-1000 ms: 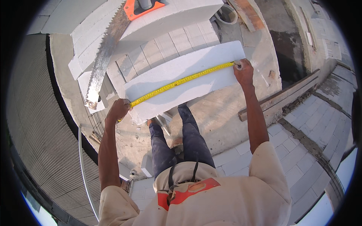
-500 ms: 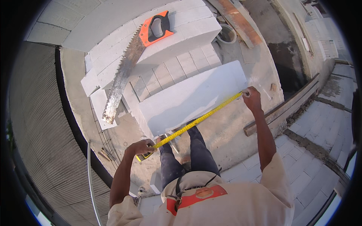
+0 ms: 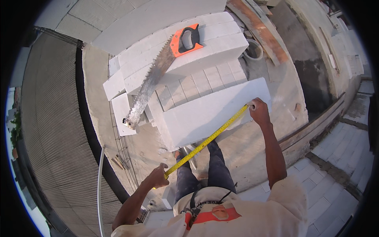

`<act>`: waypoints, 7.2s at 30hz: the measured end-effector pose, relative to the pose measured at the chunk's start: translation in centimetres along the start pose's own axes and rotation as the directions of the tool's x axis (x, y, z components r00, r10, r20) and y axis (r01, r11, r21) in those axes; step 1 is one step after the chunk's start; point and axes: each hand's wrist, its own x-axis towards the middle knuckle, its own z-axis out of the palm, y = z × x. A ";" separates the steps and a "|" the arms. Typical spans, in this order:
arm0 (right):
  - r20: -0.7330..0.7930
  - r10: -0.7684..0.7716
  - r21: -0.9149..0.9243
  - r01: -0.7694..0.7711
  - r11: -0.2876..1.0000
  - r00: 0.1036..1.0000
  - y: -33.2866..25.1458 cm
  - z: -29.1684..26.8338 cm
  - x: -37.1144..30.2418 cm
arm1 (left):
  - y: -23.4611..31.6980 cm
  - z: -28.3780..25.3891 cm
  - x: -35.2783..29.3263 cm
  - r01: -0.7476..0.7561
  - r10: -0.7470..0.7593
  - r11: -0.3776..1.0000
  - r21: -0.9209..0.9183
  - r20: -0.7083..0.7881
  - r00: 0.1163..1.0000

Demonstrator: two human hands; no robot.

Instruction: The person lays white blocks on a wall, using a hammer to tap them into place. They scoop cement from a bucket with a trowel and apply it to the wall. The person measures the wall and blocks with a tape measure and cuts a block with a hand saw.

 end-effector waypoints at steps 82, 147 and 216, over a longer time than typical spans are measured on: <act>-0.075 0.354 0.382 -0.301 0.874 0.932 -3.5 -21.1 -21.7 | 33.1 1.6 21.2 0.161 -0.087 0.984 0.072 -0.596 0.798; 0.270 0.426 0.253 -0.490 0.834 0.864 -0.7 -20.1 -15.4 | 33.8 2.5 24.0 0.321 -0.147 0.935 0.151 -0.658 0.738; 0.233 0.403 0.221 -0.452 0.864 0.885 -1.2 -21.7 -25.7 | 34.8 2.1 22.7 0.327 -0.122 0.922 0.206 -0.649 0.751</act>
